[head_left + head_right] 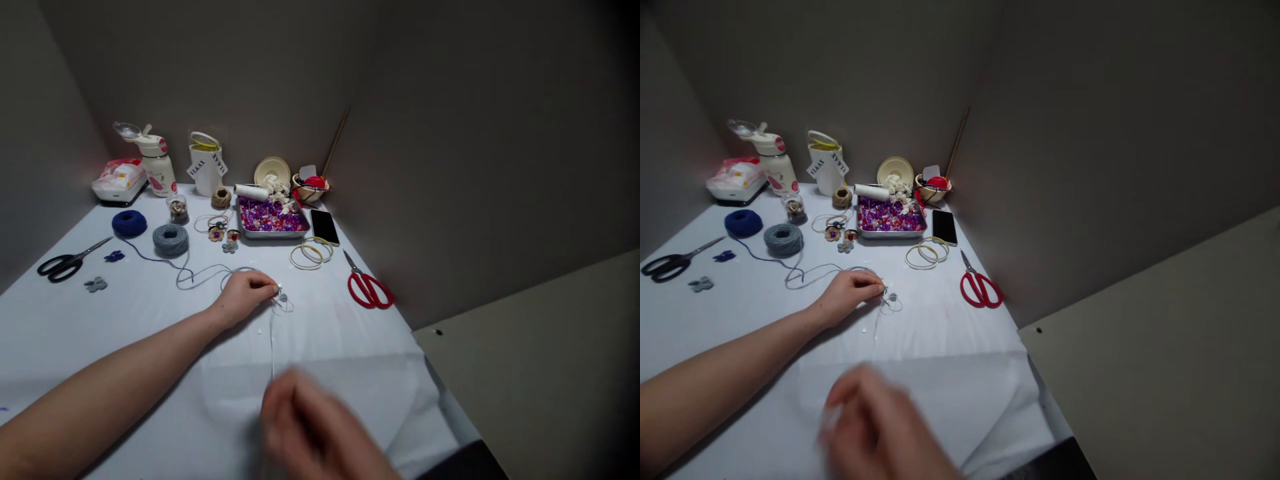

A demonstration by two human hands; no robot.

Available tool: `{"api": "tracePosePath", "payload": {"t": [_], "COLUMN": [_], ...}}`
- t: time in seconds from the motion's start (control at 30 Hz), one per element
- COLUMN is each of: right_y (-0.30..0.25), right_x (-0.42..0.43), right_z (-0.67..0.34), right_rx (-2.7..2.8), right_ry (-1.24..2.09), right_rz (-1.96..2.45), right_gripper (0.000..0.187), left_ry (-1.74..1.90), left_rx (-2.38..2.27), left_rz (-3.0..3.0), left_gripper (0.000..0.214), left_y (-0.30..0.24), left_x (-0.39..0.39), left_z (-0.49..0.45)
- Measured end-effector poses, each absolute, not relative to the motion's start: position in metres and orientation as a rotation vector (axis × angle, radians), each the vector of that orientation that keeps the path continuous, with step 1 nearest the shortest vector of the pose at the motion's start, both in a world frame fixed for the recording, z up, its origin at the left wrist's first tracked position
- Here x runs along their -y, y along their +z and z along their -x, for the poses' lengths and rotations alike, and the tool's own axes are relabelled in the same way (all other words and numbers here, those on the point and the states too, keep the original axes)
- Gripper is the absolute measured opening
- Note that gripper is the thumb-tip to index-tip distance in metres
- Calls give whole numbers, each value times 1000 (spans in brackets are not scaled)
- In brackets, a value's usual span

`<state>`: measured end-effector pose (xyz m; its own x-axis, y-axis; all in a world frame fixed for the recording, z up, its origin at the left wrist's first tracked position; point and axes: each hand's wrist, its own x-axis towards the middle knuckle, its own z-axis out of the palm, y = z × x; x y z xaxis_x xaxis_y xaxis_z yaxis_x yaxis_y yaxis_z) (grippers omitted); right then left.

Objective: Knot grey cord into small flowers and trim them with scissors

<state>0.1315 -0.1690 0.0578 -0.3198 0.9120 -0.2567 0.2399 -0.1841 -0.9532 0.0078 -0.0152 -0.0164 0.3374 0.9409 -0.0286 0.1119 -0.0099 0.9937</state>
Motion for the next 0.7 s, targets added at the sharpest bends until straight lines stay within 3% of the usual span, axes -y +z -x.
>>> {"api": "tracePosePath", "payload": {"t": [0.1,0.23,0.47,0.7], "right_y": [38,12,3,19], "right_x": [126,87,81,120], "right_z": [-143,-149,-140,-130], "right_rx": [1474,1556,1512,1608], "right_ry": [830,580,743,1344], "right_rz": [1671,1763,1677,1495], "right_gripper": [20,25,23,17], "left_ry": [901,916,947,883], "left_rx": [-1009,-995,-973,-1080], "left_rz": [-1416,-1453,-1524,-1543], "left_gripper": [12,10,9,12], "left_y": [-16,-13,-12,-13], "left_x": [16,18,19,13], "left_z": [-8,-8,-8,-8]}}
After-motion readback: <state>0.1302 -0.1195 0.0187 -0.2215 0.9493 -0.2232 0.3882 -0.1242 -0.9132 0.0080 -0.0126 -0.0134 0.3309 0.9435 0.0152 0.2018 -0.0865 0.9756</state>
